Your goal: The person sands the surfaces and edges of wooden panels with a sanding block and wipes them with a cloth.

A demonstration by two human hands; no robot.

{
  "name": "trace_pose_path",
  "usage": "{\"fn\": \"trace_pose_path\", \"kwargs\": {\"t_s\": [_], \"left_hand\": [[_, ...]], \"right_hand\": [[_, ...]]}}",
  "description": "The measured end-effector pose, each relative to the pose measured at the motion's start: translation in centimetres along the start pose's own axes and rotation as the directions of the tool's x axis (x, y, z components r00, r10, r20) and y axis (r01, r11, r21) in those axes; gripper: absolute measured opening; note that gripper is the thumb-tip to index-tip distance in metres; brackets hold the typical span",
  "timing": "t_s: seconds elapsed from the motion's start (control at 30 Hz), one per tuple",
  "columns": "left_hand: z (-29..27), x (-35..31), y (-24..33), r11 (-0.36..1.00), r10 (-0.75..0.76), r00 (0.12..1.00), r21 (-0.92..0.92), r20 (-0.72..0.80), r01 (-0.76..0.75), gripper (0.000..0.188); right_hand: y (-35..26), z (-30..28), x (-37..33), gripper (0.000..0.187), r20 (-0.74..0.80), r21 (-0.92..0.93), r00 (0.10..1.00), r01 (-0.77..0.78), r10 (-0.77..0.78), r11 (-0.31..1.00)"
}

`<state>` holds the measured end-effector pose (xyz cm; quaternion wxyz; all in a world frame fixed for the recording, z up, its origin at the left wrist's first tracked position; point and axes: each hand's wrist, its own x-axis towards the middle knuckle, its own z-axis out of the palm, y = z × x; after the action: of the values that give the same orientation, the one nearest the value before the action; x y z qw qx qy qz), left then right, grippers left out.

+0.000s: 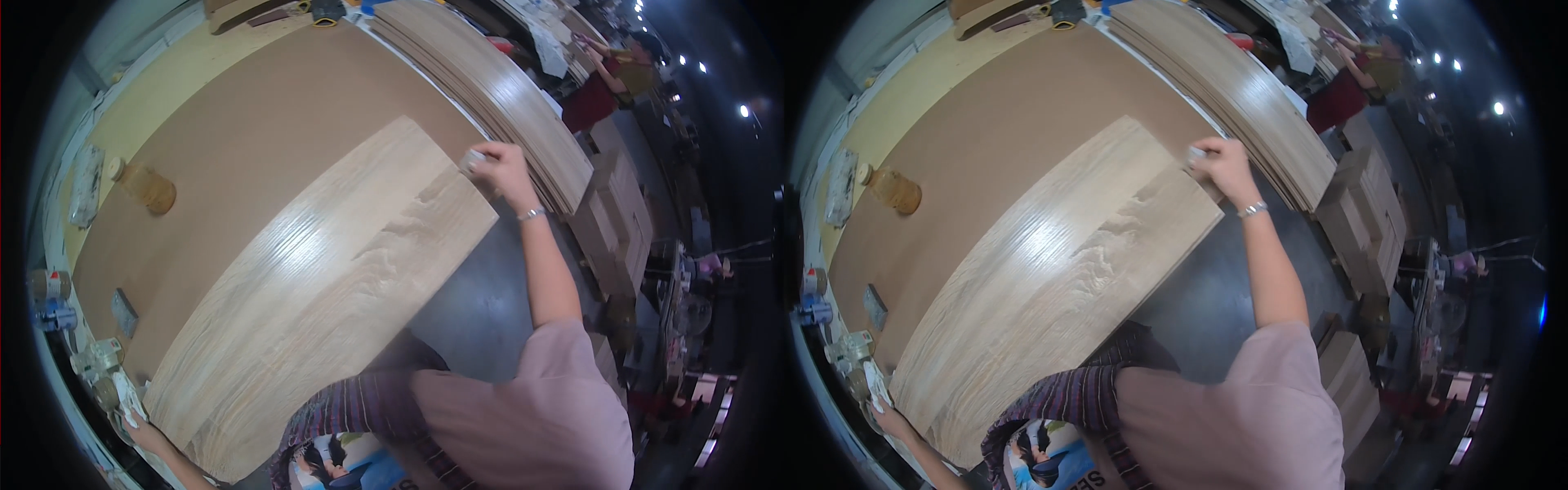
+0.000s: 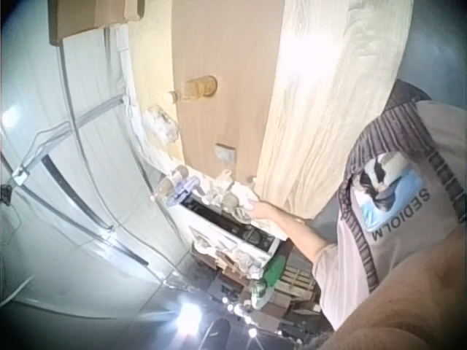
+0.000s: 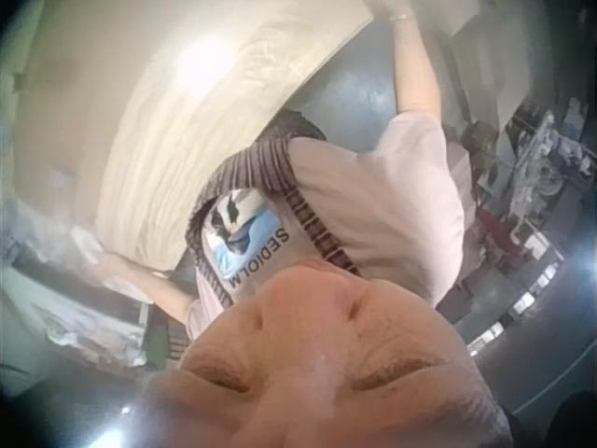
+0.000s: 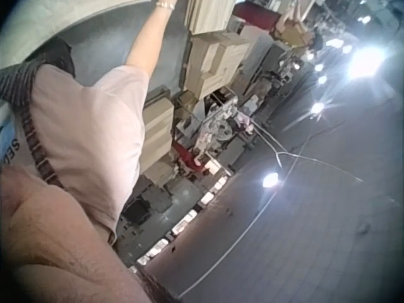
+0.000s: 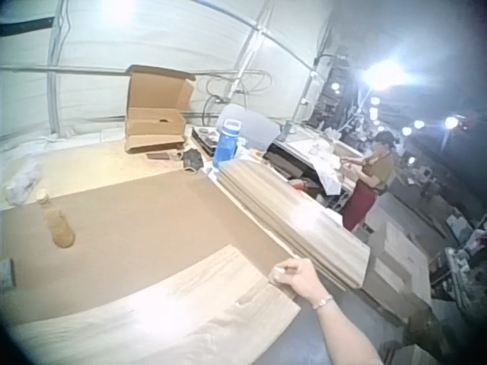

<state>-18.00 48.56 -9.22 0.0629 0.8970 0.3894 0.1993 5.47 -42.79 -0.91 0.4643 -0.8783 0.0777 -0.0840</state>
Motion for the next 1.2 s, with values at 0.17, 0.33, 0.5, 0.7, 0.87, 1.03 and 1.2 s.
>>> {"fn": "trace_pose_path", "kwargs": {"t_s": [0.17, 0.33, 0.5, 0.7, 0.87, 1.03, 1.2], "left_hand": [[0.3, 0.5, -0.1, 0.990, 0.000, 1.000, 0.138, -0.006, 0.001, 0.061], [0.2, 1.2, -0.9, 0.989, 0.013, 1.000, 0.145, -0.016, -0.011, 0.063], [-0.2, 1.2, 1.3, 0.991, 0.035, 0.998, 0.127, 0.044, -0.040, 0.064], [-1.3, 0.8, 1.4, 0.993, 0.016, 0.996, 0.113, 0.082, -0.026, 0.060], [-1.6, -1.3, 5.5, 0.998, 0.043, 0.995, 0.047, 0.088, -0.047, 0.052], [-1.5, -0.7, 4.5, 0.998, 0.065, 0.994, 0.013, 0.088, -0.066, 0.049], [-0.8, -0.3, 3.9, 0.996, 0.070, 0.997, 0.044, 0.043, -0.072, 0.047]], "right_hand": [[-0.6, -0.4, -2.6, 0.024, 0.043, -0.100, 0.999, 0.019, -0.015, 0.995], [2.8, -4.8, -9.6, 0.024, -0.102, -0.214, 0.994, 0.025, -0.048, 0.977], [2.8, -2.9, -10.5, 0.024, -0.294, 0.443, 0.950, 0.035, 0.108, 0.896], [1.3, 0.8, -8.7, 0.026, -0.132, 0.469, 0.977, -0.089, 0.169, 0.879], [2.6, -0.8, -9.3, 0.024, -0.214, 0.535, 0.949, -0.084, 0.231, 0.841], [3.3, -1.1, -10.4, 0.021, -0.465, 0.350, 0.871, 0.013, 0.161, 0.937], [4.1, 0.7, -12.4, 0.019, -0.541, 0.211, 0.834, 0.005, 0.112, 0.977]]}}
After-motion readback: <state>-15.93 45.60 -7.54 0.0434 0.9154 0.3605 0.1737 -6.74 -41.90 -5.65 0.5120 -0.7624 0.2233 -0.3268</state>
